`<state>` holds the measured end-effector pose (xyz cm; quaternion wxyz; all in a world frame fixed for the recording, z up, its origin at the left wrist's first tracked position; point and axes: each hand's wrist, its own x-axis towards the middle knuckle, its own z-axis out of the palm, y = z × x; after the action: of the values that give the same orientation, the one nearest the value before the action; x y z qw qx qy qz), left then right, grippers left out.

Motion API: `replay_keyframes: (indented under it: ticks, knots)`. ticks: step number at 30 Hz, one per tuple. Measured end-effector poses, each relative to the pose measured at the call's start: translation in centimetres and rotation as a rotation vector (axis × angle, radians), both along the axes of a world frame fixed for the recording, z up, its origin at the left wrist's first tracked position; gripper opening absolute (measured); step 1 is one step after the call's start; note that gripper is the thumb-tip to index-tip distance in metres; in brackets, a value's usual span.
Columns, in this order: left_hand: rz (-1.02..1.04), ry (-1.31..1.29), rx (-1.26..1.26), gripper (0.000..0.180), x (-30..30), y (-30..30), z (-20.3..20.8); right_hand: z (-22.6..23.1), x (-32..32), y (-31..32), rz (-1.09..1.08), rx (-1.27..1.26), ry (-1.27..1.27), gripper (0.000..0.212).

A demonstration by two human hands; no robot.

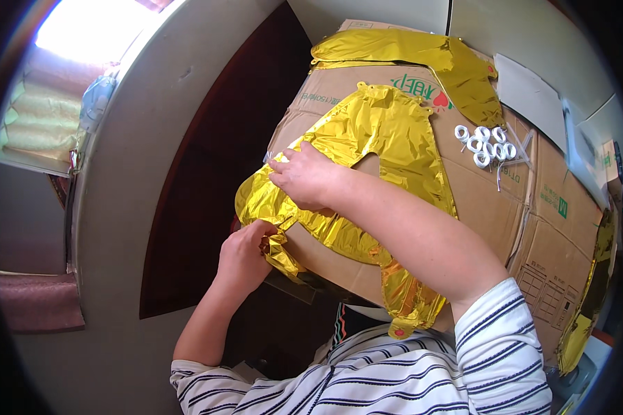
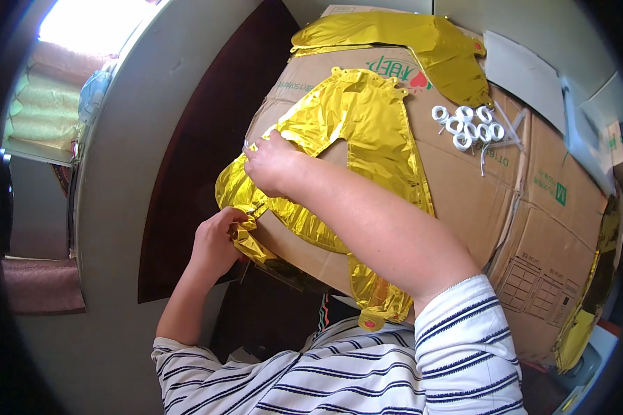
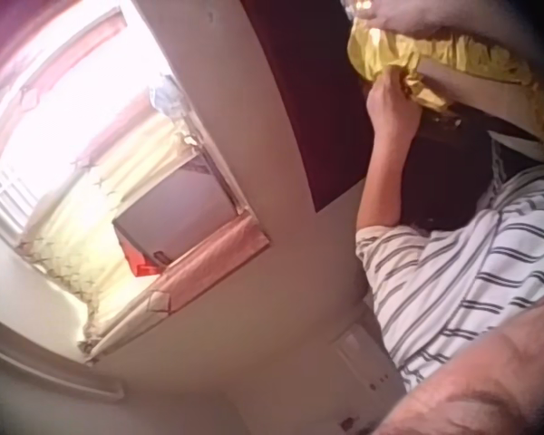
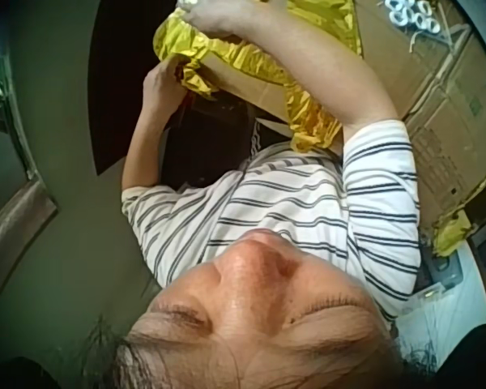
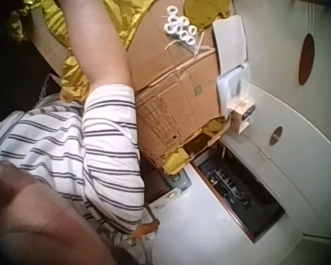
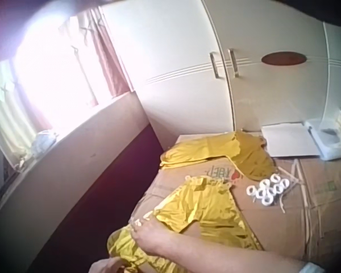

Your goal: Folding and organizing gold foil letter balloons on a workbench for packaging.

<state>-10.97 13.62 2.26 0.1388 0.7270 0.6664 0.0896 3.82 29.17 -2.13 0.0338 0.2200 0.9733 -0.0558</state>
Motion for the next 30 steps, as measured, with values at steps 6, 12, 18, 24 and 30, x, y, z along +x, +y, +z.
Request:
replay_keyframes:
  ticks: [6, 12, 18, 24, 30]
  knots:
    - [0.017, -0.052, -0.036, 0.038, -0.2, -0.2, -0.1, -0.1, 0.0, 0.0, 0.000, -0.007, 0.017, 0.051]
    - [-0.010, -0.142, -0.076, 0.034, -0.2, -1.0, 0.3, 0.0, 0.0, 0.0, -0.004, -0.014, 0.006, 0.051]
    - [-0.010, -0.202, -0.116, 0.034, 0.0, -1.9, 0.8, -0.2, -0.1, -0.1, -0.002, -0.005, 0.030, 0.051]
    - [-0.044, -0.130, -0.340, 0.028, 1.3, -4.2, 3.8, -0.3, -0.3, 0.1, 0.018, 0.030, -0.003, 0.051]
    - [-0.209, 0.096, -0.234, 0.026, 0.9, -6.0, 7.0, -1.0, 1.9, -0.1, 0.054, 0.112, 0.595, 0.057]
